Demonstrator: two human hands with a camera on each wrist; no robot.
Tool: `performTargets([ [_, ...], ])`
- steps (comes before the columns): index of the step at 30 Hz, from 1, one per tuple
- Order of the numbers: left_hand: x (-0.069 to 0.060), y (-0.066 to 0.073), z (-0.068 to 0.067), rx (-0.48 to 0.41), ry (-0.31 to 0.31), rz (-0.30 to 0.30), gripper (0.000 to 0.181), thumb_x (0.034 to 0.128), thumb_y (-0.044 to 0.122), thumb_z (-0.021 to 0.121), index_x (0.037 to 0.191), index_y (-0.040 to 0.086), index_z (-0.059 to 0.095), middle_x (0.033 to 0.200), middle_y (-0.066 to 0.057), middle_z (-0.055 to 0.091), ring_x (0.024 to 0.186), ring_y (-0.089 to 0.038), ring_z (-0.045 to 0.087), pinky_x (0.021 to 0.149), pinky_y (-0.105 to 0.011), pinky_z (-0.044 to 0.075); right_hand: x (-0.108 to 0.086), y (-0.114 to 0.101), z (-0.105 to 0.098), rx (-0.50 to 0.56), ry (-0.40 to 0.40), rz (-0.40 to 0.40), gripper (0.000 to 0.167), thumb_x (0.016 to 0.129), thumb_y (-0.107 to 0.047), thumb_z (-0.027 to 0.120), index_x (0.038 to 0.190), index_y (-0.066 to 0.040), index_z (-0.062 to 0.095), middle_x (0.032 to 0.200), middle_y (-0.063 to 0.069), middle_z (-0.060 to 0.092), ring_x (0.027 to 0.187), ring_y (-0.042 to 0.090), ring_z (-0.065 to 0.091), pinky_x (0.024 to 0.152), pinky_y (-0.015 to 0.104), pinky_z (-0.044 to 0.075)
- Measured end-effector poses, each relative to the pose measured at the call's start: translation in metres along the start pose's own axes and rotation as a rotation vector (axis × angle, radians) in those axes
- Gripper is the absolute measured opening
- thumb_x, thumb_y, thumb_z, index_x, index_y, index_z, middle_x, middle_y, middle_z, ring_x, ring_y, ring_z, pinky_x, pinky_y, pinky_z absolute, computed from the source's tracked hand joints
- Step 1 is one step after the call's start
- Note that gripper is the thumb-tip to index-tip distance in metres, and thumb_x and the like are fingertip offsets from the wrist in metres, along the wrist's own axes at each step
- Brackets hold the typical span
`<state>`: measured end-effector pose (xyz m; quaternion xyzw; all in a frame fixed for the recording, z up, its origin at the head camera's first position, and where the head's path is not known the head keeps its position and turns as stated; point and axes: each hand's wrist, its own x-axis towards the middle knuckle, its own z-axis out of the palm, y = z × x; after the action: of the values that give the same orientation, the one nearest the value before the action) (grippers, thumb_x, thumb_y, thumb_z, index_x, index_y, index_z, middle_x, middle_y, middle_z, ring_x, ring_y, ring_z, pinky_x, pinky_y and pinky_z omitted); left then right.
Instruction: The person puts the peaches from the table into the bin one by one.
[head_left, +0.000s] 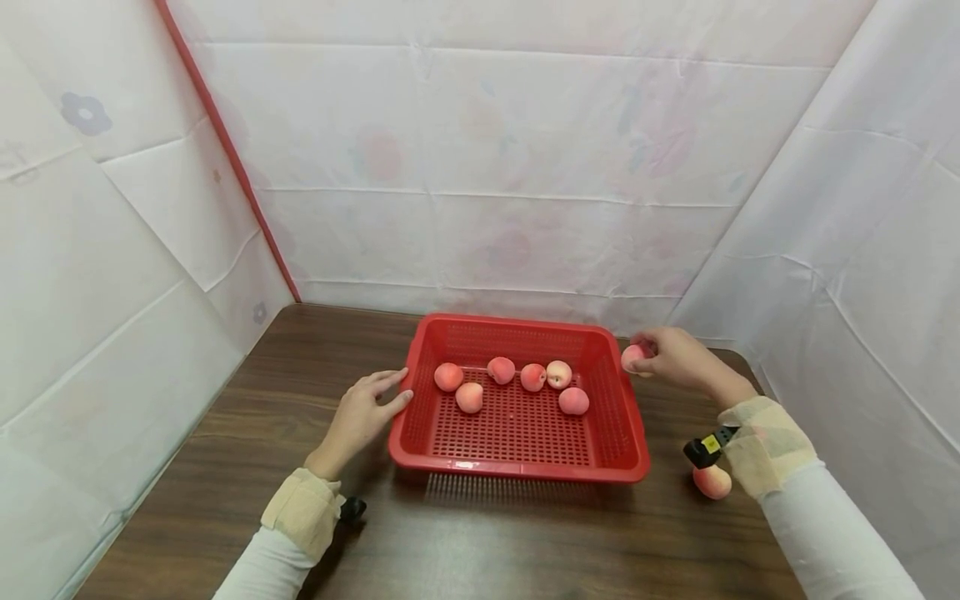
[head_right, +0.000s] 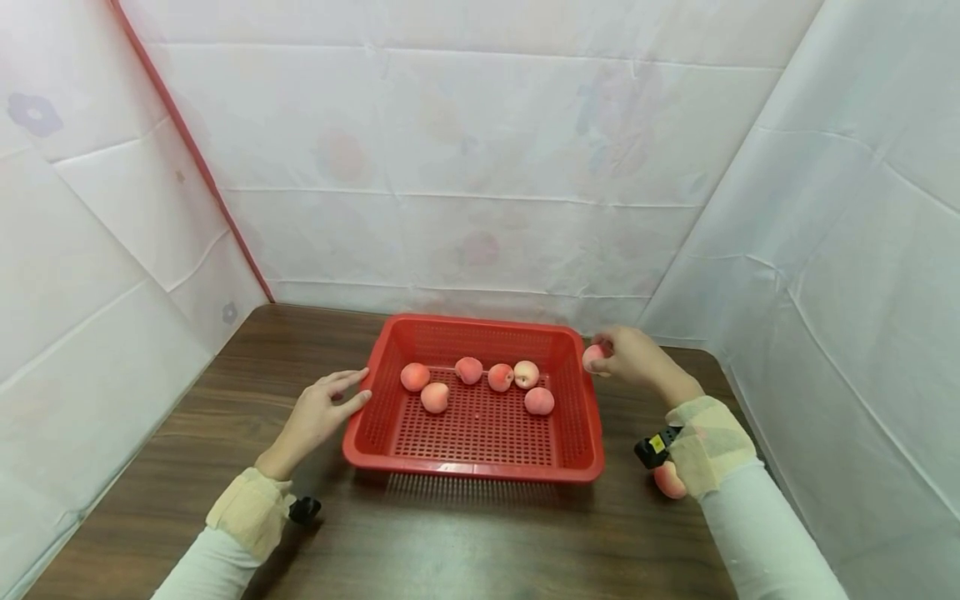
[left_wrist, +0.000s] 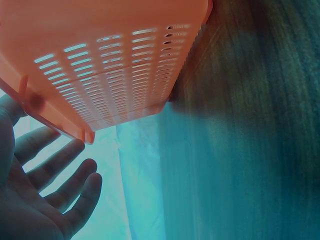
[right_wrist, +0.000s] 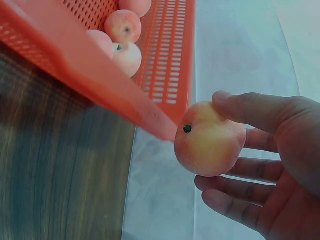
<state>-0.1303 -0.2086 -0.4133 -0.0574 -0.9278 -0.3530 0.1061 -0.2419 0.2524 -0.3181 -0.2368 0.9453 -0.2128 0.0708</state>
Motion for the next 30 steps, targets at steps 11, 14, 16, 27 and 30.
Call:
performTargets([
  [11,0.001,0.0,0.001,0.001,0.008,0.004,0.047,0.0889,0.028,0.068,0.129,0.006,0.06,0.125,-0.014,0.06,0.106,-0.032,0.057,0.081,-0.048,0.05,0.013,-0.013,0.007,0.029,0.034,-0.028,0.03,0.081,-0.018,0.075,0.103,0.001,0.067,0.08,0.003,0.062,0.073,0.02,0.055,0.064,0.034,0.045],
  [14,0.001,0.0,0.001,-0.003,0.009,0.007,0.046,0.089,0.027,0.068,0.129,0.005,0.06,0.126,-0.014,0.059,0.106,-0.033,0.057,0.081,-0.048,0.05,0.018,-0.016,0.01,0.019,0.037,-0.029,0.032,0.082,-0.018,0.074,0.105,0.002,0.066,0.084,0.005,0.063,0.076,0.022,0.057,0.066,0.036,0.047],
  [16,0.001,0.0,0.001,0.0,0.014,0.015,0.046,0.0887,0.027,0.068,0.129,0.006,0.061,0.126,-0.014,0.059,0.105,-0.032,0.057,0.081,-0.048,0.049,0.02,-0.018,0.012,0.003,0.043,-0.043,0.034,0.081,-0.019,0.075,0.106,0.003,0.066,0.087,0.007,0.064,0.079,0.024,0.058,0.068,0.039,0.048],
  [27,0.001,-0.001,0.001,0.014,0.042,0.045,0.046,0.0879,0.03,0.068,0.127,0.007,0.062,0.123,-0.013,0.061,0.102,-0.031,0.059,0.084,-0.05,0.045,0.035,-0.029,0.027,-0.022,0.016,-0.098,0.034,0.08,-0.019,0.077,0.105,0.001,0.066,0.089,0.007,0.062,0.081,0.023,0.055,0.071,0.04,0.046],
  [30,0.001,0.0,0.002,0.012,0.04,0.043,0.046,0.088,0.03,0.068,0.128,0.007,0.062,0.123,-0.013,0.061,0.103,-0.031,0.058,0.084,-0.05,0.045,0.038,-0.033,0.031,-0.039,-0.019,-0.101,0.033,0.079,-0.017,0.077,0.105,-0.001,0.066,0.091,0.007,0.063,0.082,0.023,0.055,0.071,0.039,0.045],
])
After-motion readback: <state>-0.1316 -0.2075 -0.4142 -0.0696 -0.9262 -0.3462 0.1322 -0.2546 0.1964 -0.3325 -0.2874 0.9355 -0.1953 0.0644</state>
